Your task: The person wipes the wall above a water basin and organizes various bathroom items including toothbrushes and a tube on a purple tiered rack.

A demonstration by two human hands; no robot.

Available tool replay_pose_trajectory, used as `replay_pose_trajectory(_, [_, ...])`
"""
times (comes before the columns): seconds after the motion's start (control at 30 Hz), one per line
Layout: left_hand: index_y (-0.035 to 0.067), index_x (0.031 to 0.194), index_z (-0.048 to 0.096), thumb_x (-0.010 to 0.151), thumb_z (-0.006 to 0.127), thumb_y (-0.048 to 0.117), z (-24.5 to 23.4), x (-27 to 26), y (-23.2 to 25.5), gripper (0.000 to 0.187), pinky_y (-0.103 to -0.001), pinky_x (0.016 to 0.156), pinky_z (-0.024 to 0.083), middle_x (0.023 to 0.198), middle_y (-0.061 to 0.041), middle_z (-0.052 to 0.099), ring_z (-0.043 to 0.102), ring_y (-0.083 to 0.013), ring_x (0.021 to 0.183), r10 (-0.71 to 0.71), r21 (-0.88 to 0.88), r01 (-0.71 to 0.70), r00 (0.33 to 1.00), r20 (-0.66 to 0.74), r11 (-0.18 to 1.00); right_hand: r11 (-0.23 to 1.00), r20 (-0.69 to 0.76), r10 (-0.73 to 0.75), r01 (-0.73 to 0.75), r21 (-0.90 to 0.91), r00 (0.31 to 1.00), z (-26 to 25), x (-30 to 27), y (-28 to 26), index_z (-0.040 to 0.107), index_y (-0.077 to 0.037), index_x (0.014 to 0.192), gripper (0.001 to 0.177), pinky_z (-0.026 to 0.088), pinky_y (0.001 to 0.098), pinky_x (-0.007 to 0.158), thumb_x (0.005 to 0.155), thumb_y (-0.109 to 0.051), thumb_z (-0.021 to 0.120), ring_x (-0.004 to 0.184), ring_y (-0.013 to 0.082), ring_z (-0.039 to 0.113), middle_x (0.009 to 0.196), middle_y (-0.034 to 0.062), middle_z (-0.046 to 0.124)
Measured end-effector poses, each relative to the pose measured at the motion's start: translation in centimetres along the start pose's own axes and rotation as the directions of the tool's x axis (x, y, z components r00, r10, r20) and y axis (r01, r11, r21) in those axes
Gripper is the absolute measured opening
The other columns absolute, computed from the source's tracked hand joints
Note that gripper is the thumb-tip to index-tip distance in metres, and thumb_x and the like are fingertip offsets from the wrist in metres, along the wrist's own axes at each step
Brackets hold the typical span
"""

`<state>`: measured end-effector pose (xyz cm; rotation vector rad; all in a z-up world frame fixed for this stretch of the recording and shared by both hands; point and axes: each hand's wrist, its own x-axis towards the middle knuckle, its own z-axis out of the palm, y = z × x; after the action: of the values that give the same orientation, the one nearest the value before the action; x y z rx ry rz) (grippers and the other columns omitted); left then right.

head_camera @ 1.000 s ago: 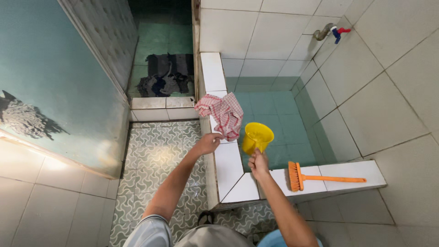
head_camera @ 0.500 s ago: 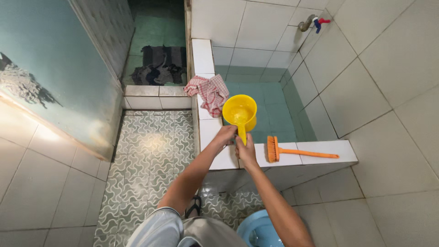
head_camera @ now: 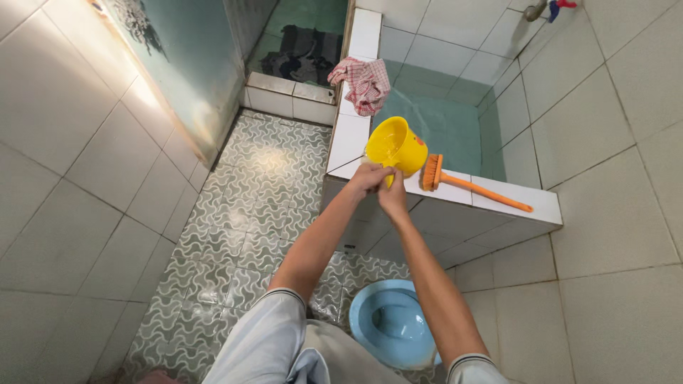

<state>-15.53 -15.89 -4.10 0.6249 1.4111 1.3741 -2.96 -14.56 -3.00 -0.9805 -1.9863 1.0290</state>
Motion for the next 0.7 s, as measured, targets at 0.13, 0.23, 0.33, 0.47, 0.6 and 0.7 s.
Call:
replay_pose_trajectory(0.13, [0.002, 0.088, 0.076, 0.085, 0.077, 0.033, -0.3, -2.0, 0.1, 0.032, -0.026, 0.058, 0.051, 0.079, -0.003, 0.073, 0.065, -0.0103, 0.066, 0.07, 0.05, -0.067, 0.996, -0.048, 0.996, 0.999, 0.032, 0.034, -0.033, -0.038, 0.999, 0.2, -1.6, -1.2, 0.047, -0.005, 0.135, 0.044, 0.05, 0.0486, 0.094, 0.1, -0.03, 0.058, 0.114, 0.0447, 0.064, 0.121, 0.0269, 0.066])
replay_pose_trajectory(0.23, [0.002, 0.088, 0.076, 0.087, 0.076, 0.034, -1.2, -3.7, -0.1, 0.032, -0.027, 0.061, 0.051, 0.08, -0.004, 0.072, 0.065, -0.0102, 0.068, 0.074, 0.081, -0.07, 0.996, -0.045, 0.994, 0.988, -0.02, -0.151, 0.15, -0.046, 0.988, 0.9, -3.2, -1.9, 0.047, -0.005, 0.133, 0.04, 0.053, 0.0486, 0.084, 0.103, -0.028, 0.059, 0.105, 0.0443, 0.066, 0.114, 0.0266, 0.067])
replay_pose_trajectory(0.33, [0.001, 0.09, 0.074, 0.088, 0.08, 0.034, -2.8, -5.4, -1.0, 0.034, -0.027, 0.063, 0.051, 0.08, -0.003, 0.07, 0.064, -0.0101, 0.069, 0.082, -0.003, -0.082, 0.996, -0.04, 0.997, 0.943, 0.063, 0.114, -0.128, 0.306, 0.991, 2.2, -4.5, -3.0, 0.049, -0.009, 0.124, 0.03, 0.04, 0.0384, 0.054, 0.105, -0.03, 0.059, 0.066, 0.0258, 0.054, 0.086, 0.0118, 0.059])
replay_pose_trajectory(0.47, [0.004, 0.099, 0.075, 0.088, 0.079, 0.032, -6.2, -9.1, -1.4, 0.03, -0.027, 0.061, 0.051, 0.082, -0.003, 0.069, 0.063, -0.0101, 0.068, 0.013, -0.293, -0.007, 1.0, 0.019, 0.956, 0.617, 0.329, 0.209, -0.385, 0.686, 0.921, 3.8, -7.7, -7.9, 0.045, -0.016, 0.108, 0.015, 0.023, 0.024, 0.036, 0.104, -0.026, 0.055, 0.041, 0.0038, 0.034, 0.064, -0.0054, 0.042])
replay_pose_trajectory(0.6, [0.003, 0.104, 0.071, 0.089, 0.077, 0.02, -11.6, -11.9, -3.0, 0.024, -0.029, 0.058, 0.054, 0.083, -0.006, 0.07, 0.066, -0.0141, 0.066, 0.024, -0.484, 0.024, 0.995, 0.093, 0.875, 0.507, 0.396, 0.189, -0.435, 0.744, 0.898, 8.2, -11.0, -10.8, 0.045, -0.017, 0.106, 0.013, 0.023, 0.0229, 0.038, 0.106, -0.027, 0.054, 0.043, 0.0032, 0.032, 0.065, -0.0064, 0.039])
replay_pose_trajectory(0.7, [0.006, 0.103, 0.068, 0.089, 0.075, 0.016, -17.2, -13.3, -5.0, 0.019, -0.028, 0.054, 0.051, 0.079, -0.003, 0.068, 0.063, -0.0127, 0.061, 0.023, -0.541, 0.017, 0.998, 0.066, 0.841, 0.534, 0.476, 0.184, -0.494, 0.686, 0.86, 12.2, -13.1, -12.6, 0.045, -0.017, 0.105, 0.015, 0.023, 0.022, 0.039, 0.107, -0.028, 0.054, 0.045, 0.0026, 0.033, 0.067, -0.0068, 0.041])
